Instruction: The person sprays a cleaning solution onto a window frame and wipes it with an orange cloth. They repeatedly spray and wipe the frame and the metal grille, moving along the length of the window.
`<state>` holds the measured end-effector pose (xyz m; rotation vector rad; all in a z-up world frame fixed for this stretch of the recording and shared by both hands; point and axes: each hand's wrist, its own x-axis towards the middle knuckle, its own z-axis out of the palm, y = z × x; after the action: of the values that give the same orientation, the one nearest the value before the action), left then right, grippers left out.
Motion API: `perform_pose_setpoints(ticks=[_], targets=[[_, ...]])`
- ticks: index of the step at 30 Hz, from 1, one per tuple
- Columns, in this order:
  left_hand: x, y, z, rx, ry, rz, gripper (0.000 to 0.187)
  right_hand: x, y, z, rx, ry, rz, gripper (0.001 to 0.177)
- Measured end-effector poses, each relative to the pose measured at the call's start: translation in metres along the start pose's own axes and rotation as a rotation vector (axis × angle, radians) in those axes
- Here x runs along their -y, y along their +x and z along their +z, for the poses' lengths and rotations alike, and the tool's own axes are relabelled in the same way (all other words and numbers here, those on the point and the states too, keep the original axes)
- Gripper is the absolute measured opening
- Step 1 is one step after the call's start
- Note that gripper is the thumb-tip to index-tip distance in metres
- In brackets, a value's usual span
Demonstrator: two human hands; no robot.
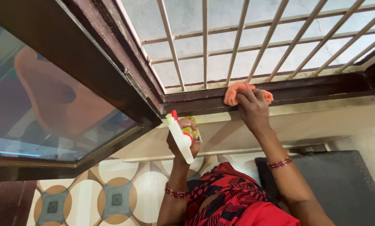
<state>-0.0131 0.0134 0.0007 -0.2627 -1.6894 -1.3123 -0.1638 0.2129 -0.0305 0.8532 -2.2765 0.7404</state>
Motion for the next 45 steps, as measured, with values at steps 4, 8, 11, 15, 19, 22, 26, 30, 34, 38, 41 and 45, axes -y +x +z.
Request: perform_pose_setpoints(ticks=[4, 8, 11, 15, 19, 22, 26, 30, 34, 38, 41, 45], targets=[[-0.006, -0.001, -0.004, 0.019, 0.026, -0.015, 0.03, -0.064, -0.02, -0.012, -0.125, -0.052, 0.034, 0.043], [-0.007, -0.001, 0.0, -0.007, 0.031, -0.043, 0.03, -0.133, -0.033, -0.046, -0.2, -0.327, 0.144, 0.026], [-0.01, -0.002, 0.006, -0.016, 0.049, -0.064, 0.031, -0.145, -0.04, -0.041, -0.162, -0.322, 0.212, 0.026], [-0.014, 0.003, 0.019, -0.033, 0.165, -0.016, 0.033, -0.116, -0.036, -0.018, -0.163, -0.301, 0.181, 0.03], [-0.018, 0.008, 0.038, -0.04, 0.171, -0.084, 0.031, -0.09, -0.035, -0.039, -0.085, -0.125, 0.155, 0.027], [-0.02, 0.009, 0.056, -0.009, 0.042, -0.101, 0.028, -0.073, -0.039, -0.056, 0.016, -0.055, 0.086, 0.042], [-0.016, 0.002, 0.095, 0.087, -0.318, -0.21, 0.029, -0.077, -0.056, -0.085, 0.022, 0.074, 0.091, 0.027], [-0.015, -0.006, 0.149, 0.228, -0.516, -0.305, 0.033, -0.11, -0.075, -0.133, -0.107, 0.134, 0.216, 0.033], [-0.021, -0.007, 0.212, 0.301, -0.506, -0.232, 0.032, -0.158, -0.088, -0.213, -0.482, -0.097, 0.297, 0.03], [-0.032, 0.003, 0.264, 0.407, -0.388, -0.141, 0.031, -0.213, -0.071, -0.295, -0.746, -0.36, 0.18, 0.029], [-0.034, 0.01, 0.305, 0.417, -0.38, -0.039, 0.032, -0.256, -0.04, -0.303, -0.811, 0.089, 0.172, 0.033], [-0.031, 0.01, 0.343, 0.408, -0.386, 0.02, 0.032, -0.29, -0.057, -0.255, -0.763, -0.361, 0.204, 0.04]])
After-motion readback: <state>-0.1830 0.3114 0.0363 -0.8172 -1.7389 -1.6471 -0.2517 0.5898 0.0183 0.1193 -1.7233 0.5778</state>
